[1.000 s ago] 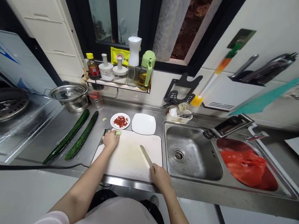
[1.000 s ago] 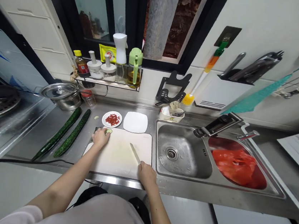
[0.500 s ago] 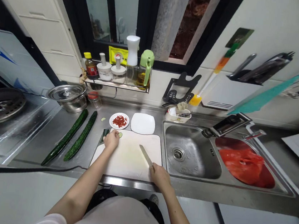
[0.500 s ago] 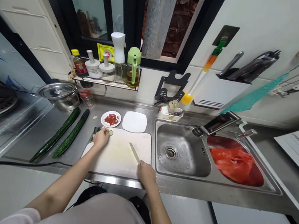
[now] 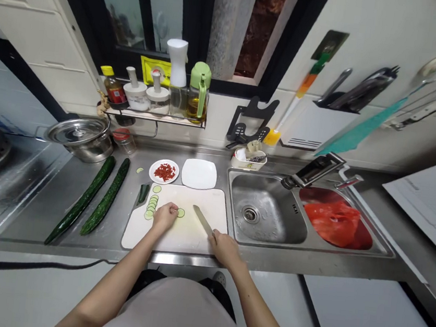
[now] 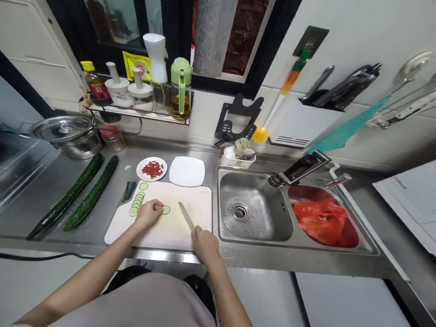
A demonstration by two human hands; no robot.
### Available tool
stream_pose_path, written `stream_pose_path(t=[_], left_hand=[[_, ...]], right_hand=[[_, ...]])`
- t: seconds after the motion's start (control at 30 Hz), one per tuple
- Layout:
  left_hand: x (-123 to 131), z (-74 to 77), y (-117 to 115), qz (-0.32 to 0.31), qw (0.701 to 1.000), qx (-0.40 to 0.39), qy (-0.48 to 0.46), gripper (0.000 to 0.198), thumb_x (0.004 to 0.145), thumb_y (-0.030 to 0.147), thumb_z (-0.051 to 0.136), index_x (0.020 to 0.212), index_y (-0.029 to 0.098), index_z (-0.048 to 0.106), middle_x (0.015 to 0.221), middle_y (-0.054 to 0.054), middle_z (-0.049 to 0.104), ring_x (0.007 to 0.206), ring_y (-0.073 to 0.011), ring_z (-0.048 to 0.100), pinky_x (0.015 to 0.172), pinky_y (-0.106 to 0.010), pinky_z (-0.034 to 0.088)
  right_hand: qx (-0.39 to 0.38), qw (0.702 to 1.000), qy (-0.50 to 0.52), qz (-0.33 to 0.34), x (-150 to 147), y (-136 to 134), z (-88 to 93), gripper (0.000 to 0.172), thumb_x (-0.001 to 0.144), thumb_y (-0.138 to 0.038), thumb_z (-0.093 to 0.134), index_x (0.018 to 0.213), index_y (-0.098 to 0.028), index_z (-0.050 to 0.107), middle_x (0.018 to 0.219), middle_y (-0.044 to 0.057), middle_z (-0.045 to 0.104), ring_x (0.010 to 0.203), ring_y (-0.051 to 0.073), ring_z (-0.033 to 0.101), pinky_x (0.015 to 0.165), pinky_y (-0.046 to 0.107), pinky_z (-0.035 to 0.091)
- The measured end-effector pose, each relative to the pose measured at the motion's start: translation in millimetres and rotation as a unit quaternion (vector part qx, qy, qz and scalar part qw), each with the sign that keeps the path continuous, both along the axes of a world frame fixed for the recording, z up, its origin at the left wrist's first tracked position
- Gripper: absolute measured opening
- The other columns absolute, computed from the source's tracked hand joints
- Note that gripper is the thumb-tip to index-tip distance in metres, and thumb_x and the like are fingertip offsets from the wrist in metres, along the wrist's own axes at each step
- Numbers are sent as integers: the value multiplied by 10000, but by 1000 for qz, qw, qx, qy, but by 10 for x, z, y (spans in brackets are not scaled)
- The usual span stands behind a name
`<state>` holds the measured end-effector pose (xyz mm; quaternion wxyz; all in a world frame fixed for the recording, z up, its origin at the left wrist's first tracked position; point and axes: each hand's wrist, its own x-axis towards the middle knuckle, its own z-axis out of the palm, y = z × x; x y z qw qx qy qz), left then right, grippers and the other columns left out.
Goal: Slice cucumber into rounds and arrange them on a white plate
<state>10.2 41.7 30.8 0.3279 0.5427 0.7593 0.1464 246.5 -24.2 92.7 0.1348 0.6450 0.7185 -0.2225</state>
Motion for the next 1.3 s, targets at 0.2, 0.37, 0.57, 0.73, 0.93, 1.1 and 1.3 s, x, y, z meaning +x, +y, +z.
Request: stream_pose_path(t=[0.2,0.37,0.57,0.73,0.93,1.1,1.3], left_hand=[[-8,54,-61,-23,999,8,37,200,782,289,560,952,257,661,849,8,721,886,-186,638,838,-321,381],[-15,118,-96,-34,997,17,66,203,792,299,535,950,271,660,864,0,718,924,-212,631,866,-350,367],[-7,154,-89,-40,996,21,80,221,812,273,496,935,288,679,908,-11,722,968,-225,618,892,-370,351],[-5,132,-85,-43,995,21,83,252,821,241,477,941,285,695,956,-28,722,986,-225,611,902,-373,343],[-2,134,-77,-47,995,17,83,260,817,236,478,940,298,698,958,-23,720,982,-225,609,898,-378,348],[2,143,-76,-48,996,14,78,258,819,232,482,945,289,700,974,-30,718,992,-227,605,906,-375,351],[5,146,-80,-45,996,12,76,259,823,234,480,941,294,703,973,-27,719,1000,-233,605,923,-383,345]], right_hand=[[-3,1000,9,25,-97,-133,109,294,957,-314,309,1067,-181,546,953,119,690,925,229,643,720,296,386],[4,998,-1,64,-169,-139,169,281,944,-279,327,1053,-174,563,940,126,689,914,243,648,717,302,391],[12,996,-16,93,-200,-111,169,302,943,-261,322,1060,-163,582,947,144,690,911,255,655,726,316,411],[-3,995,-21,99,-213,-94,179,303,938,-234,323,1087,-163,577,955,152,688,929,253,654,735,321,420],[-2,993,-27,116,-202,-40,170,295,929,-197,327,1073,-158,582,946,153,689,912,255,659,733,329,437],[-1,991,-27,134,-169,24,159,280,922,-186,348,1070,-160,584,958,150,687,927,244,654,753,325,446],[-16,989,-32,142,-164,92,173,281,910,-161,363,1088,-157,581,975,151,684,944,233,650,765,319,451]])
